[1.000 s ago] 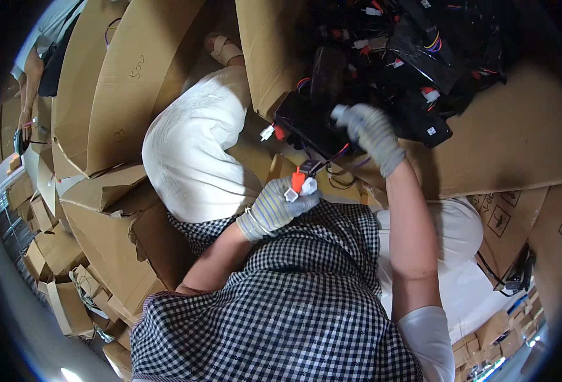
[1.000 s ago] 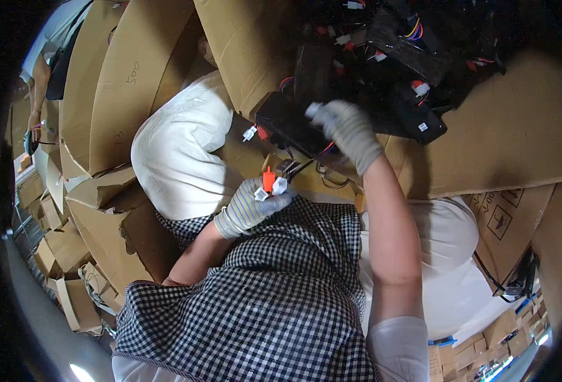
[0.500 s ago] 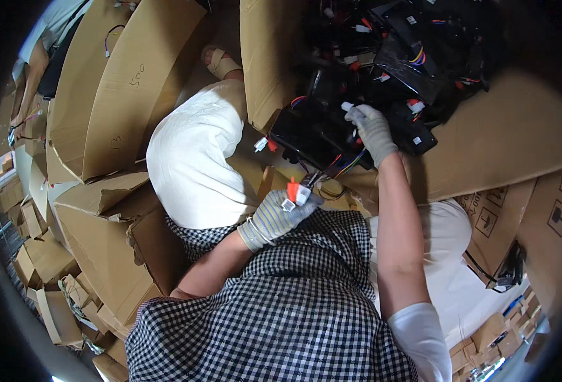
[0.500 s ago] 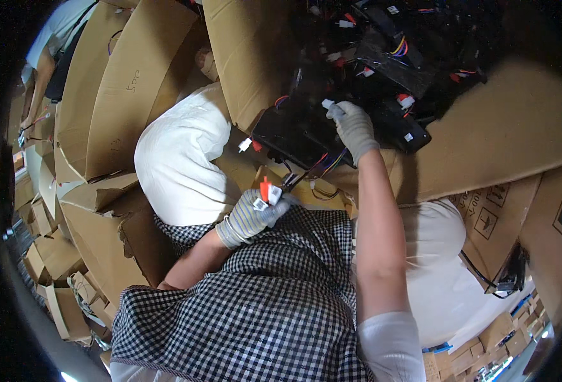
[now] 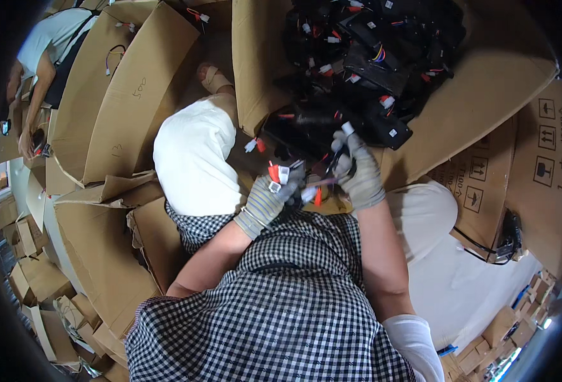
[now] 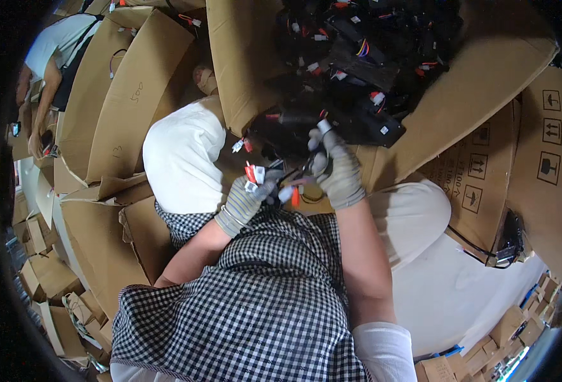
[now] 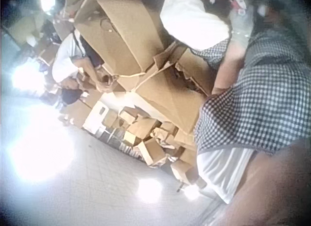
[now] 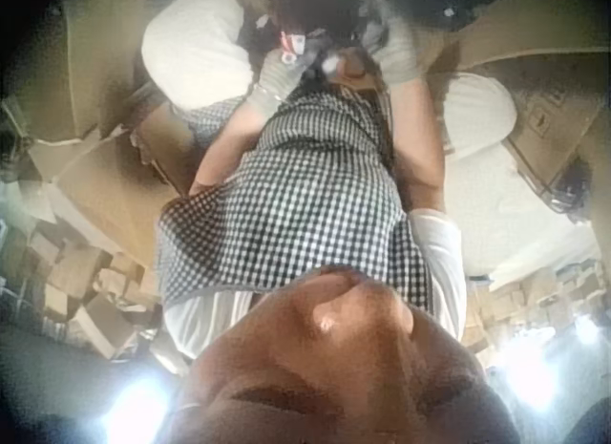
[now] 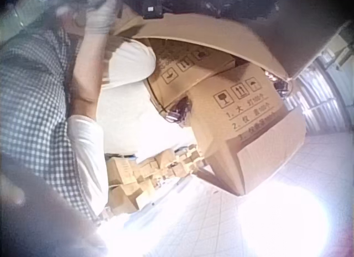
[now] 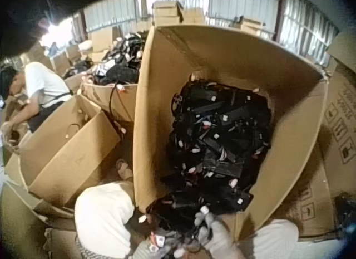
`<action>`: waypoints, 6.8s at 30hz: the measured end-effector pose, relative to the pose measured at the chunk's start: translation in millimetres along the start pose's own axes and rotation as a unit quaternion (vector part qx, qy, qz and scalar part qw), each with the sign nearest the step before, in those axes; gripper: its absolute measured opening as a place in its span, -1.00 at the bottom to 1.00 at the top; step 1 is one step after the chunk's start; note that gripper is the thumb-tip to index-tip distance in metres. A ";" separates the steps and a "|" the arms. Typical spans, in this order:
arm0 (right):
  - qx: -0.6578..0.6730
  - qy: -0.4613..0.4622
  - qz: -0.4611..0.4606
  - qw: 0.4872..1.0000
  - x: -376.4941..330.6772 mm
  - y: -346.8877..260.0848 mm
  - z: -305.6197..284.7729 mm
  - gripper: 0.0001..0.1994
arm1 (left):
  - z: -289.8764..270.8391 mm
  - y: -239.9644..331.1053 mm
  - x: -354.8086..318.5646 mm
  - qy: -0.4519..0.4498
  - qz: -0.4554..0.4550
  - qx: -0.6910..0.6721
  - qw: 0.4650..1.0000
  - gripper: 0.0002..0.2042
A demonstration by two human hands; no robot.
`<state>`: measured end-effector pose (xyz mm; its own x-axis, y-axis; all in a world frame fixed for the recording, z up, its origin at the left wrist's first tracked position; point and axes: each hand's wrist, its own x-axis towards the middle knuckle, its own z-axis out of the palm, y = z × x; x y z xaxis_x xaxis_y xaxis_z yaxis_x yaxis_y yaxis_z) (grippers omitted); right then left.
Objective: The person tests electronic display units by plugging their wire connectors into a test harness by hand, disconnecting them, and placing the units into a cardboard box.
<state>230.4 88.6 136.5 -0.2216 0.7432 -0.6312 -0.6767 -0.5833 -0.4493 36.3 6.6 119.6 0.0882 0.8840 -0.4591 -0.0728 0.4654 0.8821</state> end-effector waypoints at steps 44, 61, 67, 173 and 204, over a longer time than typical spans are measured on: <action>-0.622 -0.155 -0.417 0.644 -86.9 37.5 10.5 -0.79 | 1.7 6.4 2.4 -0.117 0.110 0.092 0.983 -0.79; -0.421 -0.150 0.104 0.888 -63.8 -9.1 -16.8 -0.64 | -0.7 14.9 4.2 -0.083 0.278 0.362 0.886 -0.69; -0.407 -0.177 0.075 0.893 -58.5 8.0 -19.7 -0.60 | -12.5 -3.7 4.8 -0.069 0.341 0.438 0.829 -0.76; 0.048 -0.078 0.151 0.984 -92.8 34.8 -21.8 -0.72 | 6.2 34.7 -9.8 0.069 0.422 0.379 0.821 -0.68; -0.304 -0.094 0.164 0.934 -81.5 27.7 -23.8 -0.77 | -4.2 -7.0 1.4 -0.309 0.184 0.358 0.862 -0.74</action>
<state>246.4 4.0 160.5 -0.5042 0.5038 -0.7014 -0.0405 -0.8251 -0.5636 32.7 4.8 112.3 0.7180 0.6710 -0.1851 0.4028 -0.1836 0.8967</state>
